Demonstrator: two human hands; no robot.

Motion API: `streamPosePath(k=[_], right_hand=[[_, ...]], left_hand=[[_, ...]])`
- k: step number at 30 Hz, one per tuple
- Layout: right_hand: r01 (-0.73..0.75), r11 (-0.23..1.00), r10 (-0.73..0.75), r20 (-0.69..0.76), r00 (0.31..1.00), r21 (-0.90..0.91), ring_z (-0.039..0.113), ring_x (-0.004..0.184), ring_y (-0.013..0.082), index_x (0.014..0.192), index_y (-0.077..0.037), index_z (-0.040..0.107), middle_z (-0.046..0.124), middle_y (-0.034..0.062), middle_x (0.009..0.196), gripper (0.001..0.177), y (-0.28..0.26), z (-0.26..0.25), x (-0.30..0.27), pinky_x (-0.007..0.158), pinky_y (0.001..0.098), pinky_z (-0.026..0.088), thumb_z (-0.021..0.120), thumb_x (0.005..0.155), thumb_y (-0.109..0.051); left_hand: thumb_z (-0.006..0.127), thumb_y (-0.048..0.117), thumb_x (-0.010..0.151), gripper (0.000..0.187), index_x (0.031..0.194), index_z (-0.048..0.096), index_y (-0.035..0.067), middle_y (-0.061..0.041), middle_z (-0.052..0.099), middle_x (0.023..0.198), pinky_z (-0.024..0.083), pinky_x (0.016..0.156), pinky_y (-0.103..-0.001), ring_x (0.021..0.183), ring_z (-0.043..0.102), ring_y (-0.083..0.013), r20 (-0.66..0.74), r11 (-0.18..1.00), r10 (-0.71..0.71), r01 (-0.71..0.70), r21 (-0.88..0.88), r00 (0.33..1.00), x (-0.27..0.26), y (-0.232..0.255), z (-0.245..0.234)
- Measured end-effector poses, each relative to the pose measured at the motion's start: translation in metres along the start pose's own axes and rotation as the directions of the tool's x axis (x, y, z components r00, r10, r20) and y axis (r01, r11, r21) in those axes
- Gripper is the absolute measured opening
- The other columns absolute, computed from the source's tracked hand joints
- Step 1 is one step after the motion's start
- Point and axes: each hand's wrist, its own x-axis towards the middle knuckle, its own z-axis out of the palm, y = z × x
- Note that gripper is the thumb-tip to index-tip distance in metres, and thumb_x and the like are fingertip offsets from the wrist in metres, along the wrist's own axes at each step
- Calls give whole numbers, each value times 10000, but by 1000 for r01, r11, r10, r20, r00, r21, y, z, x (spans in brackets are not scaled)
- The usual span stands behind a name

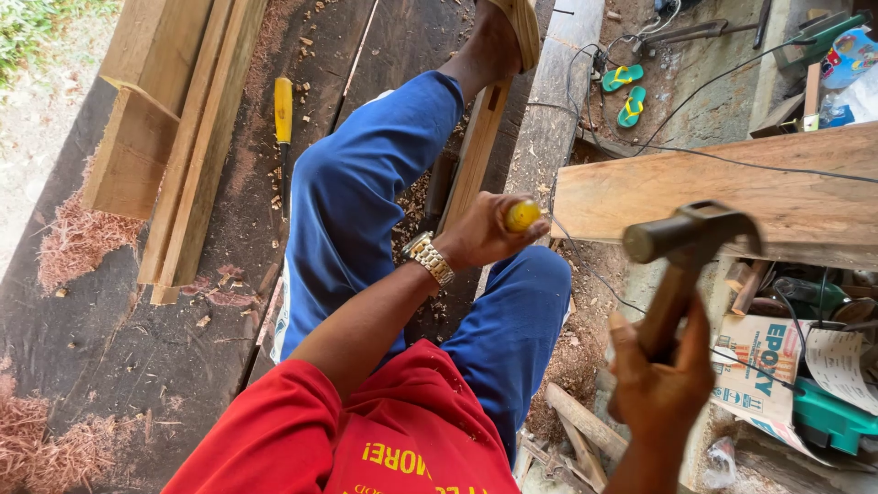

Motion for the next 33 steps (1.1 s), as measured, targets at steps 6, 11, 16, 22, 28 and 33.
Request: streamPosePath(k=[6,11,16,22,28,33], right_hand=[[220,956,-213,-55,975,194,614,589,110,1559,-61,443,652,57,875,617,-57,-46,27,558,246,523,763,1031,-81],[192,981,-191,152,970,12,606,571,170,1433,-63,497,628,81,786,474,-44,-69,44,534,297,517,716,1016,-114],[188,965,-117,340,933,-182,599,553,231,1308,-66,550,605,105,697,337,61,-36,88,511,350,512,668,1002,-145],[216,929,-58,457,888,-301,639,559,284,1352,-90,528,616,161,666,444,-15,49,30,514,415,516,667,936,-163],[289,924,-188,361,913,-249,672,669,315,1512,-127,503,676,207,843,673,-41,10,26,606,421,534,773,903,-223],[248,961,-260,102,960,121,579,618,211,1468,-95,519,631,110,826,518,11,-55,59,566,342,494,736,1007,-193]], left_hand=[[804,298,910,293,842,703,32,-41,743,732,562,544,-259,638,652,-51,-156,991,-122,129,34,980,-5,9,-15],[798,323,908,337,830,678,17,-67,710,689,530,539,-293,589,603,-63,-172,992,-80,95,80,982,-4,10,-13],[800,318,918,344,811,668,19,-86,689,662,510,546,-326,561,574,-87,-169,986,-84,106,127,982,-5,11,-10],[776,286,907,289,964,689,17,-53,717,756,565,597,-291,667,638,-67,-140,999,14,-9,40,990,-17,-16,-3],[759,295,945,282,968,704,20,-50,725,742,549,572,-283,648,634,-66,-183,998,-67,66,-15,981,-17,7,-6],[777,325,922,328,870,692,12,-76,709,686,543,541,-291,585,627,-75,-181,987,-123,140,83,976,-18,16,-8]])
